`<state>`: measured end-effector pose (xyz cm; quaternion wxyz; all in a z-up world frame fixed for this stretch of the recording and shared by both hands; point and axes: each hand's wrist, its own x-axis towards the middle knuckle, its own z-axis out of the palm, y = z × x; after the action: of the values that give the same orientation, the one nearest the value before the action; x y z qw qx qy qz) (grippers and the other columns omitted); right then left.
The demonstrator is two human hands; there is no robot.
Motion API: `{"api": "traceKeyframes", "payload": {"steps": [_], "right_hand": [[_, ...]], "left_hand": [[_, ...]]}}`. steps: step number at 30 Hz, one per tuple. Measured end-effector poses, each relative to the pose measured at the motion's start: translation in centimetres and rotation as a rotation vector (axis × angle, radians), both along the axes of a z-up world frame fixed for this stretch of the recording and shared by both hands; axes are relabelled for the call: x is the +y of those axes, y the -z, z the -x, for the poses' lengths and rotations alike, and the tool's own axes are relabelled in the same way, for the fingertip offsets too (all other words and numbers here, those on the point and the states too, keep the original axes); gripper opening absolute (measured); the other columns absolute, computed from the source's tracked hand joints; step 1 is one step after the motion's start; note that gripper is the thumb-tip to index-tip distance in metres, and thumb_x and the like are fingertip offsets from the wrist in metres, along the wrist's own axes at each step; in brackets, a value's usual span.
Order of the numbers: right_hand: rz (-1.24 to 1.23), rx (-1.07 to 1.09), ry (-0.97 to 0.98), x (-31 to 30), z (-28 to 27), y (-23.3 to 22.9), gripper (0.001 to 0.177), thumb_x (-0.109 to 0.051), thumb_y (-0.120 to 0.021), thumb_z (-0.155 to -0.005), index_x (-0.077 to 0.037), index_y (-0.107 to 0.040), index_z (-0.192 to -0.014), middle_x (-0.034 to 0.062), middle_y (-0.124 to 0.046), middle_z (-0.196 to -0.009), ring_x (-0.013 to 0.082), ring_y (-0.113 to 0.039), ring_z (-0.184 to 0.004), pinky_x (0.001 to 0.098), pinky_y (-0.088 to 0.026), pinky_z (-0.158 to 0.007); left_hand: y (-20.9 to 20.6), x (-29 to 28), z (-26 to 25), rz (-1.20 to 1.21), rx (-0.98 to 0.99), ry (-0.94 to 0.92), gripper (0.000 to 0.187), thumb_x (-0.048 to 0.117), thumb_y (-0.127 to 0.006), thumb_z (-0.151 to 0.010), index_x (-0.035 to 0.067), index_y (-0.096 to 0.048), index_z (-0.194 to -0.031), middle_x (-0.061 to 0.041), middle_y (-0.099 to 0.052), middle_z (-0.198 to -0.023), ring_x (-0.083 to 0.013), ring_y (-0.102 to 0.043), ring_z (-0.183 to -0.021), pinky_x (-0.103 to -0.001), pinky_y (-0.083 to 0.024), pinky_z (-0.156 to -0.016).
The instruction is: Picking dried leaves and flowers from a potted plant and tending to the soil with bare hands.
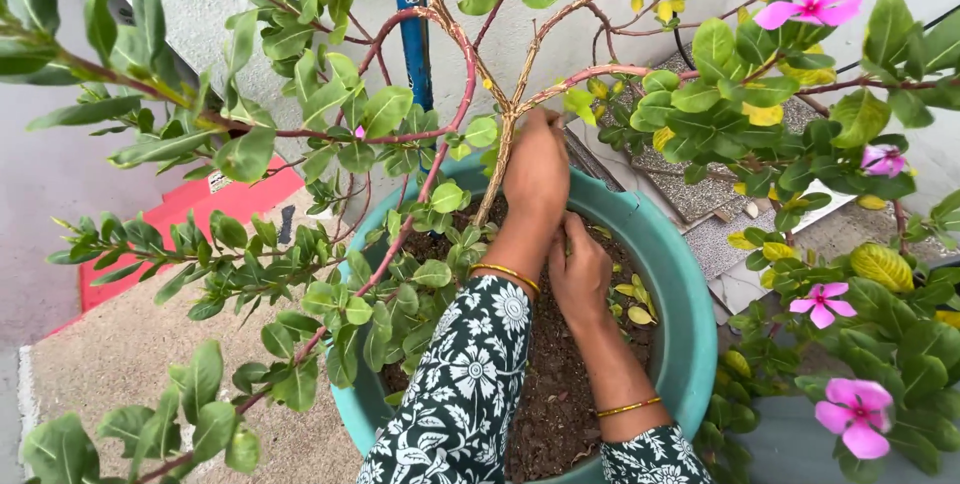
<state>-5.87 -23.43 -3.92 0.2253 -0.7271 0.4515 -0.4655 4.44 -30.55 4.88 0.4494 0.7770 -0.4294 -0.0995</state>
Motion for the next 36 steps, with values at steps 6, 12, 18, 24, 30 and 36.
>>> {"api": "traceKeyframes", "payload": {"steps": [6,12,18,24,30,36], "right_hand": [[0.072,0.192,-0.017,-2.4,0.1,5.8,0.032,-0.028,-0.07,-0.094,-0.009,-0.068,-0.119,0.0205,-0.073,-0.096,0.0405,-0.072,-0.089,0.0466,-0.057,-0.072],[0.23,0.018,-0.305,-3.6,0.6,6.6,0.039,-0.043,-0.058,-0.097,-0.011,-0.069,-0.116,0.0229,-0.068,-0.105,0.0433,-0.065,-0.095,0.0512,-0.05,-0.083],[0.415,-0.58,-0.732,-2.9,0.0,4.2,0.058,-0.055,-0.039,-0.104,-0.007,-0.067,-0.124,0.0321,-0.057,-0.12,0.0514,-0.052,-0.104,0.0591,-0.038,-0.095],[0.087,0.034,-0.037,0.4,0.2,1.8,0.023,-0.029,-0.055,-0.108,-0.018,-0.069,-0.123,0.0134,-0.075,-0.104,0.0382,-0.072,-0.092,0.0462,-0.055,-0.075],[0.092,0.03,-0.037,2.9,-0.1,0.2,0.02,-0.026,-0.057,-0.109,-0.017,-0.069,-0.122,0.0148,-0.075,-0.105,0.0387,-0.071,-0.093,0.0468,-0.054,-0.074],[0.11,-0.235,-0.086,3.5,0.8,-1.7,0.016,-0.016,-0.059,-0.112,-0.005,-0.065,-0.122,0.01,-0.073,-0.107,0.0201,-0.068,-0.093,0.0378,-0.053,-0.082]], "left_hand": [[1.2,0.1,2.9,-0.113,-0.811,0.091,0.008,0.011,-0.054,-0.098,0.008,-0.055,-0.105,-0.011,-0.071,-0.092,-0.0259,-0.075,-0.072,-0.039,-0.06,-0.056],[-7.7,8.5,7.4,-0.056,-0.699,0.254,0.015,0.006,-0.061,-0.087,0.003,-0.054,-0.099,-0.015,-0.07,-0.082,-0.0295,-0.075,-0.072,-0.039,-0.059,-0.057],[-6.4,19.4,6.9,0.262,0.153,0.489,0.016,0.019,-0.056,-0.107,0.004,-0.056,-0.109,-0.013,-0.069,-0.081,-0.0299,-0.07,-0.072,-0.04,-0.054,-0.066],[6.4,27.6,8.7,0.174,0.272,0.189,0.02,0.023,-0.054,-0.109,0.004,-0.059,-0.106,-0.013,-0.067,-0.077,-0.0287,-0.068,-0.066,-0.041,-0.053,-0.062],[8.4,30.8,9.3,-0.03,0.324,0.123,0.015,0.016,-0.052,-0.105,0.005,-0.06,-0.111,-0.018,-0.071,-0.086,-0.0333,-0.072,-0.079,-0.046,-0.056,-0.073],[7.5,31.0,9.1,-0.041,0.342,0.121,0.014,0.011,-0.05,-0.104,0.003,-0.058,-0.113,-0.018,-0.071,-0.085,-0.0346,-0.071,-0.079,-0.049,-0.052,-0.072]]}}
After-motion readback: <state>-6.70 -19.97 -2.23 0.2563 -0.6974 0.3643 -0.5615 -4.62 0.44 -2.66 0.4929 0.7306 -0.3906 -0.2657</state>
